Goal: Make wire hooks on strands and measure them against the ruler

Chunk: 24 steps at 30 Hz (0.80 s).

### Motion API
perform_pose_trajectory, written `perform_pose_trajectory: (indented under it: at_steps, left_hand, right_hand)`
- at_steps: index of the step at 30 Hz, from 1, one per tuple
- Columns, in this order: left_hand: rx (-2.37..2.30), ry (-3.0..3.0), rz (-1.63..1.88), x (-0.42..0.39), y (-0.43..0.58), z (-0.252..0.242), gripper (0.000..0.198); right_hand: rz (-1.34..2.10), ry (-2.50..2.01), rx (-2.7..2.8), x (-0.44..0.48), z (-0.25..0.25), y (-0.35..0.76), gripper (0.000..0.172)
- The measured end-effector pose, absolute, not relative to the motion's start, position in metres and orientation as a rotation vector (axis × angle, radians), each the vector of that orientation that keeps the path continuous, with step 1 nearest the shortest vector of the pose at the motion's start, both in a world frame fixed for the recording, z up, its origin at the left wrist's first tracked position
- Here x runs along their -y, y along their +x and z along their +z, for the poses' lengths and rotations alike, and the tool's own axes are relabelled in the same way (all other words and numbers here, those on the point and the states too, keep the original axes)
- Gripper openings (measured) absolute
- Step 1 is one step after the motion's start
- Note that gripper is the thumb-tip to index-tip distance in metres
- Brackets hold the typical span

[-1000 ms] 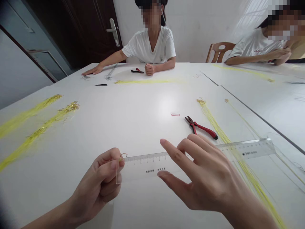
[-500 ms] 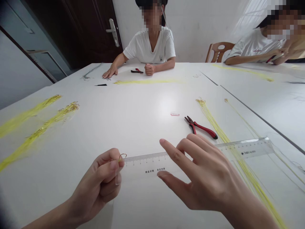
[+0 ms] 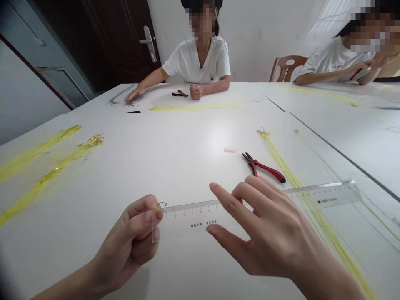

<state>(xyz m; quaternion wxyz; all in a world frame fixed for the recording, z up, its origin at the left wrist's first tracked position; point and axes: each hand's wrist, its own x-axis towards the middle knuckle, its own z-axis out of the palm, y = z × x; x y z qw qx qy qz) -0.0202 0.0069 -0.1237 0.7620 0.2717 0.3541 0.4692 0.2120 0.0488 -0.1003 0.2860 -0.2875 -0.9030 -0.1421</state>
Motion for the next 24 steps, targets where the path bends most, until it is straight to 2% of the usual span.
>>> perform_pose_trajectory:
  at_steps: [24]
  left_hand:
    - [-0.778,0.614,1.021,-0.0074,-0.0200,-0.1233,0.024]
  right_hand:
    - [-0.390,-0.770,2.428,-0.0482,-0.0992,0.2125,0.047]
